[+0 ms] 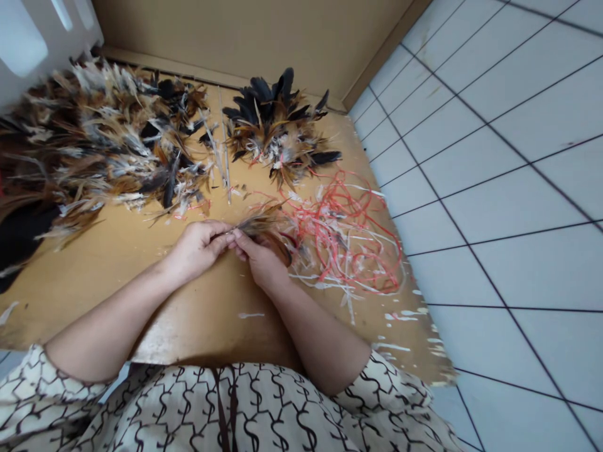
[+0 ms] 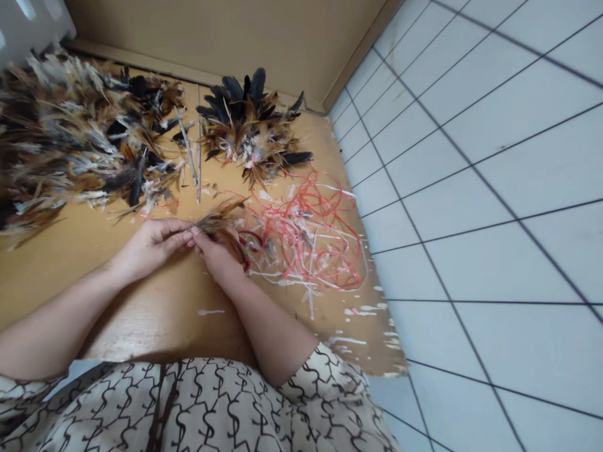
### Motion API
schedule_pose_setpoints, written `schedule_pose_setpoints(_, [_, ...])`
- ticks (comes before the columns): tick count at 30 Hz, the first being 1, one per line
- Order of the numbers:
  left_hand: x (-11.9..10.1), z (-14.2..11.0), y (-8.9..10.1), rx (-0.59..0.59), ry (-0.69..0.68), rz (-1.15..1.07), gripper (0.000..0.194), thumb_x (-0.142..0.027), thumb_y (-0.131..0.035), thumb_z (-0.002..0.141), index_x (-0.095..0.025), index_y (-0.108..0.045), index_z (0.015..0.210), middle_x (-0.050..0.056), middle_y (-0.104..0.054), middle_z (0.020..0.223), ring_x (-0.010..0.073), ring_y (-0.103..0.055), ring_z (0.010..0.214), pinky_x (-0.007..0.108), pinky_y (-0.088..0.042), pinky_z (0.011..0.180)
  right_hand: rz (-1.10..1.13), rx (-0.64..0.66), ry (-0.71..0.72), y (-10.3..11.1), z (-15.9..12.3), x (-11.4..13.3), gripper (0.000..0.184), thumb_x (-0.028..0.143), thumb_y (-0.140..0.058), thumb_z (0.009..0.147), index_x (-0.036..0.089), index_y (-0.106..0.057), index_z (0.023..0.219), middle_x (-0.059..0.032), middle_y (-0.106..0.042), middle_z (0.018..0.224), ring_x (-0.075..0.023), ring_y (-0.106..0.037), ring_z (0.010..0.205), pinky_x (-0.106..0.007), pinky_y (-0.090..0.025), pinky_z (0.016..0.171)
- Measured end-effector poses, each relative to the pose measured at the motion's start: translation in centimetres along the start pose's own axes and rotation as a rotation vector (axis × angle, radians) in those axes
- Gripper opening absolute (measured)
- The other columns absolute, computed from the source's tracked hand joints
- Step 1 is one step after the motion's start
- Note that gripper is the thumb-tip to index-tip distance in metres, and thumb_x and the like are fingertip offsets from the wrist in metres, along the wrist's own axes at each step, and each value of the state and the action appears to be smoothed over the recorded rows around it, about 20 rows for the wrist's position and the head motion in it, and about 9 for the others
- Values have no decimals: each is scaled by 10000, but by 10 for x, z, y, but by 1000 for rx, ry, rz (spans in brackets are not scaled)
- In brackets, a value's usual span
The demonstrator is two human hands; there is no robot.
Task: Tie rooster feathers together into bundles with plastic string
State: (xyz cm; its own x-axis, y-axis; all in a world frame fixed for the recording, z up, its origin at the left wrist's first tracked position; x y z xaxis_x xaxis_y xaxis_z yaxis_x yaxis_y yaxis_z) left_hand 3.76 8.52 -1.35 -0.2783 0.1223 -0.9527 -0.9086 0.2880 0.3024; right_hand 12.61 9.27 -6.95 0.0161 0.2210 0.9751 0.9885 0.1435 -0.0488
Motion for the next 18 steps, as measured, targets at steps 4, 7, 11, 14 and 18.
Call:
schedule_pose_setpoints(4, [3,1,0,-8,0,19,211,-179,-482,771,-186,-589,589,-14,-608,571,111,-522,557,220,-427,627,34,37,-31,-5,-2,1,371,547,-600,623,195,-541,520,27,-485,512,-80,-375,486,-246,-284,483])
schedule_pose_setpoints(7, [2,1,1,-31,-35,72,220,-169,-465,772,-189,-571,579,-9,-592,562,118,-515,555,230,-425,631,36,65,-25,-8,-3,2,393,568,-589,620,198,-524,504,34,-454,495,-80,-358,484,-248,-270,484])
schedule_pose_setpoints(11, [-6,0,3,-52,-103,231,228,-136,-448,761,-194,-555,568,14,-595,590,138,-530,604,250,-420,669,23,86,-13,-10,-2,2,414,578,-577,630,198,-506,483,40,-421,477,-75,-335,470,-251,-252,481])
schedule_pose_setpoints(14, [-7,-1,4,-63,-97,302,233,-125,-437,750,-193,-547,556,21,-590,592,146,-525,611,256,-408,664,48,90,-11,-10,-3,5,383,546,-608,619,196,-509,501,46,-431,472,-69,-327,454,-248,-237,470])
schedule_pose_setpoints(18, [6,0,8,-72,12,190,224,-184,-457,763,-184,-544,557,-4,-547,547,126,-492,558,233,-381,585,105,95,44,-9,-4,16,317,481,-679,579,191,-552,582,49,-478,494,-69,-348,452,-245,-248,465])
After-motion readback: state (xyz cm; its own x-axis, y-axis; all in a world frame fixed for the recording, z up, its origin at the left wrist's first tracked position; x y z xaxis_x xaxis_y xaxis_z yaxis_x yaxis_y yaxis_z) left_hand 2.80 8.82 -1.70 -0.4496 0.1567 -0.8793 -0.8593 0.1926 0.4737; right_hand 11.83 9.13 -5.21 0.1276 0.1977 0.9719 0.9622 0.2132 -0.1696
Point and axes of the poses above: each hand's wrist, its own z-axis towards the middle knuckle, its own y-axis out of the back of the hand, x = y × z, the point moved 10 cm from there along z, towards the middle knuckle
